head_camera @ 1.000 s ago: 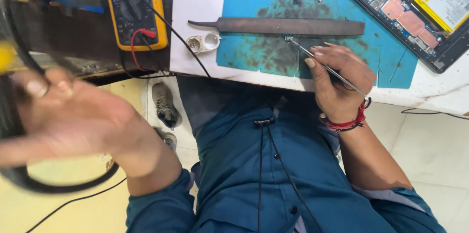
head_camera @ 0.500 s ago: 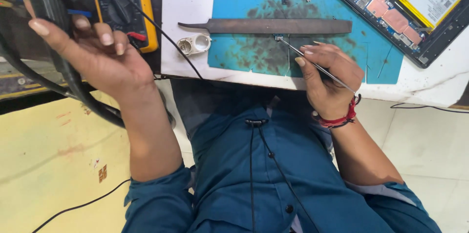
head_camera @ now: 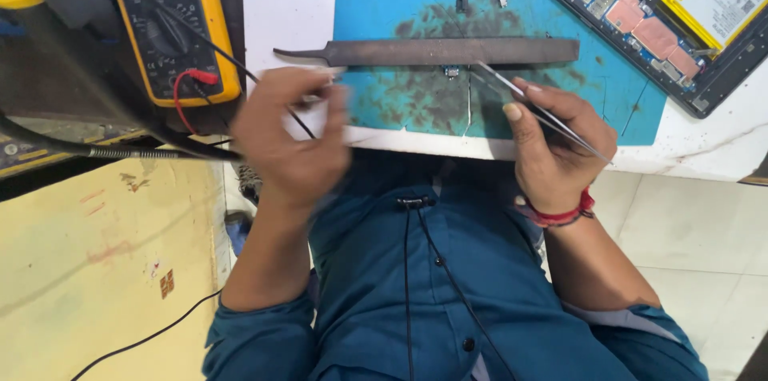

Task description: The person solders a small blue circuit board using a soldering iron and tweezers, then uses a hot air gun to reflow solder on the board. They also handle a magnifying glass and a small container of solder paste during the process.

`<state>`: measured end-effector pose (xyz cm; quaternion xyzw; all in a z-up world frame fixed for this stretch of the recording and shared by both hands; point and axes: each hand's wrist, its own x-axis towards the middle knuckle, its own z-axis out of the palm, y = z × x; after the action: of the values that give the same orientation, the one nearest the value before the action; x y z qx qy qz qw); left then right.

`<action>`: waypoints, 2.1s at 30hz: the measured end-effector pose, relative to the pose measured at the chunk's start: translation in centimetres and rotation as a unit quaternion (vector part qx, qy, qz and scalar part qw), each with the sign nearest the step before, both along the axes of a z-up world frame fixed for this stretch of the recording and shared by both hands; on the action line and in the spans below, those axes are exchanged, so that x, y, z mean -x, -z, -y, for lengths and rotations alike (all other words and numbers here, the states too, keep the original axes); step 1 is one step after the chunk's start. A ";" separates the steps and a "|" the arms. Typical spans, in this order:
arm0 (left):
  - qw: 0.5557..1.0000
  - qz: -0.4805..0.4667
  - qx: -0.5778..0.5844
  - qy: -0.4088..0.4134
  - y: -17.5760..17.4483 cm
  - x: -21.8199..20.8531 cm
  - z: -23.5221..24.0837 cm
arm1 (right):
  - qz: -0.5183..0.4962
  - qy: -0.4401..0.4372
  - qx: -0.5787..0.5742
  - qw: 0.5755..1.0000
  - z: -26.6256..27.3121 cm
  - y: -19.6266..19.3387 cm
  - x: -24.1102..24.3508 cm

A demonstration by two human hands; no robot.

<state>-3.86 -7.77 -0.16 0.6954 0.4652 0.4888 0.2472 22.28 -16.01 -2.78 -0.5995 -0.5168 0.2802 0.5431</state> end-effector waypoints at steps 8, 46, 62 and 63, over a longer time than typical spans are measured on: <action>0.920 -0.357 -0.074 0.145 -0.9 -2.1 -4.1 | 0.116 -0.043 0.012 0.992 -0.3 -1.0 -0.9; 0.969 -0.242 0.004 0.046 0.8 -4.3 1.2 | 0.337 -0.162 -0.001 0.927 -4.2 -3.0 1.3; 0.964 -0.259 -0.044 0.050 2.8 -4.3 0.6 | 0.233 -0.115 -0.028 0.965 -0.7 -0.6 -1.6; 0.965 -0.254 -0.047 0.050 2.9 -4.4 0.5 | 0.223 -0.118 -0.028 0.967 -0.7 -0.6 -1.6</action>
<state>0.52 -8.30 -3.07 0.8301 0.4537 0.3042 0.1121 23.91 -15.34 -2.18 -0.5665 -0.6993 0.1868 0.3938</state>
